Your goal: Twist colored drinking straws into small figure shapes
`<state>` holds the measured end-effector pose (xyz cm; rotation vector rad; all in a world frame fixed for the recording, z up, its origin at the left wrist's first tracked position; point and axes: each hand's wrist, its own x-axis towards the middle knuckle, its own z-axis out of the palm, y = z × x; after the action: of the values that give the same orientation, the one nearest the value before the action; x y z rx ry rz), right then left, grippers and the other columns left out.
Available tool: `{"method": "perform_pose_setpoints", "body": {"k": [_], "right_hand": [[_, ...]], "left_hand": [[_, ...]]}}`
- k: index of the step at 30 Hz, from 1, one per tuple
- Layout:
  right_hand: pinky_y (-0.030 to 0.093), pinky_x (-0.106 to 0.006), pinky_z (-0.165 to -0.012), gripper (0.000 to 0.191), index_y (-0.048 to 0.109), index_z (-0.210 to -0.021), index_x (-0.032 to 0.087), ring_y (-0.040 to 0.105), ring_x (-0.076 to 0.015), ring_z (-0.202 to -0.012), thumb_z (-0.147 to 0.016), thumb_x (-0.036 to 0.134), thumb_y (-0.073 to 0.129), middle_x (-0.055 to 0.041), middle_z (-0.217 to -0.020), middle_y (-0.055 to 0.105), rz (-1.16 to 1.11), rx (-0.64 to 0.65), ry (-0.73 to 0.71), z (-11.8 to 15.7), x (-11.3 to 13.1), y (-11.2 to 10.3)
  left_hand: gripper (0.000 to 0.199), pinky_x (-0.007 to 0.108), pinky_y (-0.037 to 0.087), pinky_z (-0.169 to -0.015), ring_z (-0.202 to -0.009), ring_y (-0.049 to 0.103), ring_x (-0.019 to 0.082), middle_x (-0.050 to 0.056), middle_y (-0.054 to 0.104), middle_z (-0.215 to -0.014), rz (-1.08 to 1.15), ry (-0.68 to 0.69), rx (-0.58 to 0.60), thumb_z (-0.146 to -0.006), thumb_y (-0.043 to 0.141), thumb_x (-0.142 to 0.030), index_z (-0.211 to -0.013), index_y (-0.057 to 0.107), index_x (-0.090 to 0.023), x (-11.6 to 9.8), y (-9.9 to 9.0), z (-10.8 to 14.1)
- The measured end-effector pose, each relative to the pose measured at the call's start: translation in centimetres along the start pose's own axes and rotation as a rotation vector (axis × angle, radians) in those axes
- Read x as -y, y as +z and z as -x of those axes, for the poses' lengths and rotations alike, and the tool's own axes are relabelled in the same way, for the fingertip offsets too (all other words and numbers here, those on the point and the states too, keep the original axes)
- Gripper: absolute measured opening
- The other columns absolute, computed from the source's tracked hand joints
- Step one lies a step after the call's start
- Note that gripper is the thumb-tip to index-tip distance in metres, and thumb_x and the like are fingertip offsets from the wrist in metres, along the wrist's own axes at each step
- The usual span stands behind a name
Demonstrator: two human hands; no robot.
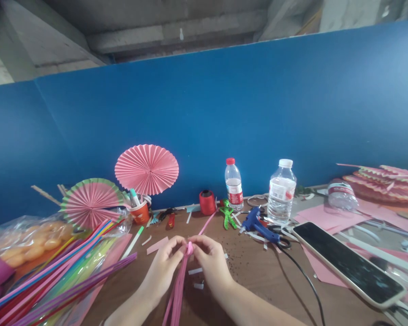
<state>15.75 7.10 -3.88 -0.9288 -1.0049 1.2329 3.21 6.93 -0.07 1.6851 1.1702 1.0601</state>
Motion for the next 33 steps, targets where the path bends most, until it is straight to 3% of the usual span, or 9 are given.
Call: {"method": "perform_pose_setpoints", "body": {"k": [8,14,18,26,29,33], "right_hand": [[0.037,-0.020,-0.045,0.024,0.059,-0.069,0.015,0.049,-0.0108,-0.051,-0.070,0.039,0.060,0.0011,-0.059,0.056,0.037,0.053,0.026,0.0,-0.9,-0.1],[0.038,-0.021,-0.049,0.027,0.057,-0.063,0.014,0.045,-0.0102,-0.053,-0.073,0.038,0.057,0.0007,-0.057,0.054,0.242,0.008,-0.120,-0.1,-0.6,-0.2],[0.036,-0.021,-0.046,0.029,0.056,-0.062,0.014,0.043,-0.0095,-0.051,-0.074,0.040,0.055,0.0013,-0.054,0.052,0.285,0.000,-0.136,0.1,-0.4,-0.1],[0.042,-0.022,-0.046,0.032,0.048,-0.066,0.016,0.050,-0.0108,-0.050,-0.071,0.047,0.056,0.0023,-0.056,0.051,0.061,0.118,-0.046,0.6,-0.2,0.2],[0.044,-0.024,-0.047,0.032,0.046,-0.067,0.017,0.052,-0.0119,-0.049,-0.072,0.047,0.056,0.0020,-0.056,0.054,-0.024,0.174,0.001,0.8,0.0,0.3],[0.044,-0.024,-0.050,0.030,0.045,-0.064,0.017,0.053,-0.0120,-0.050,-0.073,0.044,0.057,0.0018,-0.055,0.055,-0.042,0.186,-0.046,0.7,0.0,0.3]], "left_hand": [[0.024,0.024,0.039,-0.060,-0.064,0.052,0.016,-0.001,0.057,-0.066,-0.016,-0.044,-0.068,-0.077,0.049,-0.041,-0.071,0.053,-0.018,0.2,0.0,0.2],[0.020,0.024,0.041,-0.063,-0.070,0.054,0.018,0.002,0.058,-0.071,-0.145,0.137,-0.099,-0.077,0.051,-0.034,-0.066,0.057,-0.019,-0.8,0.0,0.6],[0.019,0.024,0.041,-0.061,-0.068,0.054,0.017,0.002,0.057,-0.069,-0.192,0.168,-0.130,-0.076,0.052,-0.031,-0.062,0.057,-0.019,-0.8,0.1,0.6],[0.018,0.023,0.037,-0.056,-0.060,0.048,0.014,-0.002,0.049,-0.065,-0.010,-0.009,-0.024,-0.082,0.041,-0.034,-0.074,0.048,-0.020,0.4,0.6,0.8],[0.018,0.021,0.034,-0.052,-0.055,0.042,0.011,-0.004,0.042,-0.061,0.151,-0.097,0.047,-0.082,0.041,-0.035,-0.073,0.046,-0.020,0.0,0.7,0.9],[0.016,0.019,0.033,-0.053,-0.052,0.038,0.008,-0.006,0.039,-0.058,0.369,-0.169,0.077,-0.081,0.043,-0.031,-0.070,0.043,-0.019,-0.5,0.9,1.0]]}}
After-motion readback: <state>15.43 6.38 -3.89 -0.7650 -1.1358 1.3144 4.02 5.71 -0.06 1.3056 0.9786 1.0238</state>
